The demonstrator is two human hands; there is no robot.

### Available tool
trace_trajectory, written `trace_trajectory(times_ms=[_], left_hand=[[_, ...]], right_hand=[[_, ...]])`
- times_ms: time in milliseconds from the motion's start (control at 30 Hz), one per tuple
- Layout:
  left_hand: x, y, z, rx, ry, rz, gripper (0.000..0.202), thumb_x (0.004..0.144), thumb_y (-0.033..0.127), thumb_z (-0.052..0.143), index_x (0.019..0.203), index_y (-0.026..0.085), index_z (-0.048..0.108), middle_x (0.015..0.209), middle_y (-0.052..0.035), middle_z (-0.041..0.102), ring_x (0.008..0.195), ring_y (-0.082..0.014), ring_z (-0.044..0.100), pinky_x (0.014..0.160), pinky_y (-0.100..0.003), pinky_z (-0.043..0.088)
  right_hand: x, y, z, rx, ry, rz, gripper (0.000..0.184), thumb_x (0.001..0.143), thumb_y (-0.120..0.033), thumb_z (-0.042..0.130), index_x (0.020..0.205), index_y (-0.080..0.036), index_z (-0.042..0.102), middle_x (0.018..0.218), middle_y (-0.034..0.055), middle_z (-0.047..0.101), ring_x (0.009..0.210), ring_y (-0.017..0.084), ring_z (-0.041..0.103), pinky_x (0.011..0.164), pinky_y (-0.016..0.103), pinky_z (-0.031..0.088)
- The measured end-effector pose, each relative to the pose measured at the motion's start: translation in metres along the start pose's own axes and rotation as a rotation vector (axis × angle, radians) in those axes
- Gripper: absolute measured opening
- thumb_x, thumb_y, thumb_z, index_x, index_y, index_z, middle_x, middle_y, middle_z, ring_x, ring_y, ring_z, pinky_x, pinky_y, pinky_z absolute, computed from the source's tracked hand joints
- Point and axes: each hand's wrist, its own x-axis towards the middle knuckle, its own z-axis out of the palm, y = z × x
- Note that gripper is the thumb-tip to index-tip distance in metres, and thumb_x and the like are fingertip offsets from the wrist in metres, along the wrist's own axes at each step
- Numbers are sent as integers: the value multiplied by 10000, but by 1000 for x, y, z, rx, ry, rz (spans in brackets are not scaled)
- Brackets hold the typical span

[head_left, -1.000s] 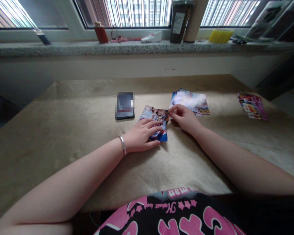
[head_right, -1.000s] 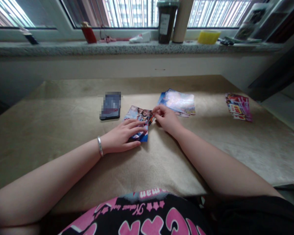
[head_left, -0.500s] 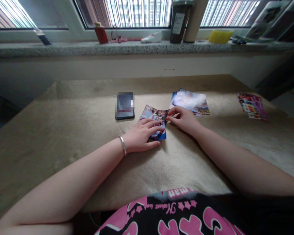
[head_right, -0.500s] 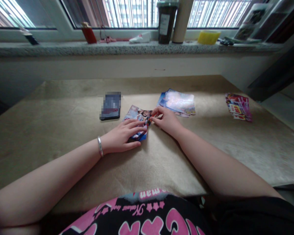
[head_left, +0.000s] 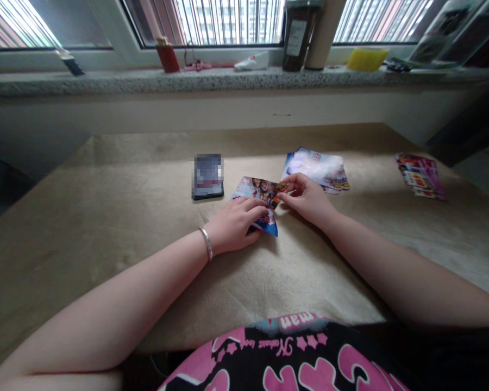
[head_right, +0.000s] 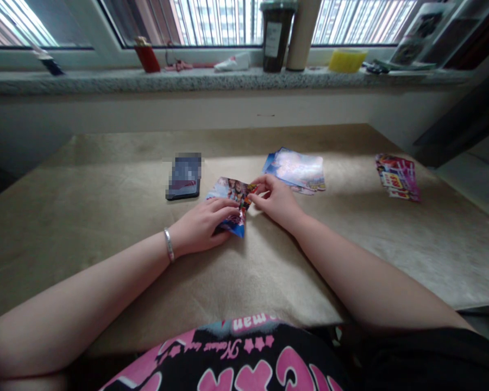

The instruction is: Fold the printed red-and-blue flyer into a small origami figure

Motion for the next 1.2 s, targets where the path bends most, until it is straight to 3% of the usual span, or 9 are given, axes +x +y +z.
trace_trajectory(times_ms=[133, 300, 500, 700, 900, 1200], left_hand=[[-1, -3, 3, -17, 104, -32, 432, 772, 246, 589, 1174, 131, 482, 1272, -145, 499, 1153, -252, 503, 996, -406, 442], [0, -6, 6, 50, 242, 21, 691, 789, 274, 594, 1382, 136, 267, 1384, -176, 369, 1301, -276, 366, 1090, -438, 358], [-2, -6, 4, 164, 322, 23, 726, 807, 271, 583, 1420, 140, 217, 1414, -158, 356, 1374, -297, 242, 1146, -466, 252], [-2, -9, 4, 142, 387, -4, 611, 794, 276, 605, 1350, 169, 373, 1255, -116, 515, 1332, -301, 310, 1116, -481, 280], [0, -10, 2, 176, 420, 17, 393, 804, 350, 622, 1164, 214, 540, 1120, -71, 603, 1240, -274, 441, 1096, -491, 303], [1, -6, -3, 74, 496, 47, 89, 832, 249, 606, 918, 227, 600, 926, 11, 675, 1011, -172, 596, 1126, -474, 223]], right_hand=[[-4, -6, 1, -12, -26, -38, 275, 679, -332, 680, 876, -198, 542, 727, -4, 630, 579, 121, 564, 560, 283, 463], [-9, -13, 3, -75, -56, -156, 215, 705, -320, 681, 844, -206, 564, 762, 10, 645, 642, 132, 577, 640, 299, 488], [-14, -18, 3, -106, -62, -241, 145, 724, -286, 674, 814, -203, 596, 743, 5, 647, 671, 136, 587, 673, 296, 491], [-15, -20, 1, -176, -107, -333, 45, 762, -248, 637, 778, -206, 643, 740, 4, 671, 678, 131, 598, 654, 282, 495], [-16, -19, 1, -144, -114, -372, 72, 799, -254, 618, 791, -198, 662, 756, 21, 679, 711, 137, 613, 646, 275, 506], [-23, -32, 3, -98, -154, -429, 97, 841, -249, 583, 815, -190, 656, 769, 32, 669, 721, 130, 608, 645, 261, 500]])
